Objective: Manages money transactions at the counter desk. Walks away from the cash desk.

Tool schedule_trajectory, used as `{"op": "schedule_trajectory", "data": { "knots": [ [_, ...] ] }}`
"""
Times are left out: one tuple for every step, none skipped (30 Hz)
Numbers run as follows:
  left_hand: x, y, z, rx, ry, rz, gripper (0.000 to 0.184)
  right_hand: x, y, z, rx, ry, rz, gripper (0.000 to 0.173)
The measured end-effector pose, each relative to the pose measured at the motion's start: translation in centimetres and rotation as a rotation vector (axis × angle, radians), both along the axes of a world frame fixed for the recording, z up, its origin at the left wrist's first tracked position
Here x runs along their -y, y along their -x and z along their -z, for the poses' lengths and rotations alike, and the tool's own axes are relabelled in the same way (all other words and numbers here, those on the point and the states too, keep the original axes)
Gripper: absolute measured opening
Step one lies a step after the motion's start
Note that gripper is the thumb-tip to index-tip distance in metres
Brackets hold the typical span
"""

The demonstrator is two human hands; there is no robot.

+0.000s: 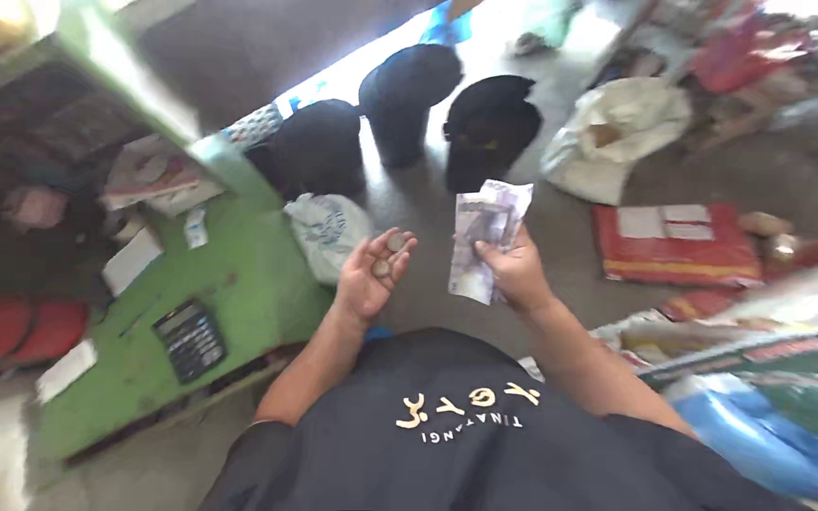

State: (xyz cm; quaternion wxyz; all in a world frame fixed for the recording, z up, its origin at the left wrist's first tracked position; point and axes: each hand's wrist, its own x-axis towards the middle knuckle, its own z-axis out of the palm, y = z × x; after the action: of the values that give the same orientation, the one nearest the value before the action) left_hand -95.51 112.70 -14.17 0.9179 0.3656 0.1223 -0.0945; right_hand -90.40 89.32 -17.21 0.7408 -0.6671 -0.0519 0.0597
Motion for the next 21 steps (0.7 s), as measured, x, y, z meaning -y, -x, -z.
{"op": "schedule_trajectory", "data": {
  "knots": [
    [1.7,-1.8,-0.1,0.033,0.032,0.054,0.077,2.1,-0.6,0.1,-0.038,0.014,0.036,0.048],
    [3.4,-3.7,-0.2,0.055,0.061,0.094,0.091,4.1,-1.3,0.3,-0.064,0.005,0.079,0.049],
    [5.1,-5.5,-0.3,0.070,0.083,0.136,0.101,6.0,-2.0,0.5,-0.085,-0.013,0.134,0.047],
    [6.6,-7.4,-0.3,0.080,0.112,0.182,0.107,7.7,-2.7,0.8,-0.106,-0.027,0.191,0.045],
    [8.1,-9.4,-0.1,0.091,0.141,0.232,0.110,9.4,-3.5,1.1,-0.128,-0.038,0.242,0.045],
    [9.6,-11.3,-0.1,0.091,0.150,0.276,0.111,11.0,-4.2,1.3,-0.143,-0.044,0.295,0.045],
    [11.2,-13.3,-0.1,0.081,0.143,0.311,0.111,12.6,-5.0,1.6,-0.156,-0.052,0.347,0.045],
    [12.8,-15.4,-0.2,0.059,0.127,0.337,0.111,14.1,-5.9,1.9,-0.169,-0.060,0.402,0.045],
    [14.6,-17.5,-0.4,0.033,0.096,0.351,0.110,15.7,-6.9,2.2,-0.179,-0.064,0.463,0.045],
    [16.5,-19.6,-0.6,0.001,0.071,0.355,0.109,17.2,-7.9,2.4,-0.182,-0.065,0.519,0.046],
    [18.6,-21.9,-0.6,-0.038,0.055,0.351,0.107,18.8,-9.0,2.6,-0.187,-0.069,0.576,0.047],
    [20.7,-24.2,-0.4,-0.080,0.052,0.342,0.101,20.5,-10.1,2.8,-0.206,-0.070,0.631,0.048],
    [23.0,-26.5,0.0,-0.128,0.046,0.329,0.092,22.3,-11.2,3.0,-0.239,-0.080,0.687,0.049],
    [25.4,-28.8,0.7,-0.174,0.014,0.334,0.080,23.9,-12.2,3.3,-0.269,-0.100,0.748,0.049],
    [27.8,-31.0,1.8,-0.199,-0.031,0.368,0.070,25.5,-13.1,3.7,-0.291,-0.128,0.814,0.048],
    [30.2,-33.3,2.7,-0.210,-0.098,0.425,0.063,27.0,-14.3,3.8,-0.311,-0.170,0.889,0.046],
    [32.5,-35.5,3.5,-0.206,-0.205,0.509,0.056,28.4,-15.7,3.4,-0.332,-0.226,0.965,0.044],
    [34.8,-37.5,4.3,-0.201,-0.340,0.619,0.046,29.8,-17.2,3.0,-0.353,-0.284,1.041,0.042],
    [37.1,-39.3,4.9,-0.192,-0.504,0.758,0.035,31.2,-18.6,2.8,-0.364,-0.334,1.110,0.041],
    [39.2,-41.1,5.7,-0.144,-0.674,0.933,0.025,32.6,-20.0,2.7,-0.359,-0.368,1.168,0.041],
    [41.2,-42.9,6.4,-0.041,-0.839,1.149,0.023,34.0,-21.3,2.8,-0.350,-0.389,1.218,0.042]
  ]
}}
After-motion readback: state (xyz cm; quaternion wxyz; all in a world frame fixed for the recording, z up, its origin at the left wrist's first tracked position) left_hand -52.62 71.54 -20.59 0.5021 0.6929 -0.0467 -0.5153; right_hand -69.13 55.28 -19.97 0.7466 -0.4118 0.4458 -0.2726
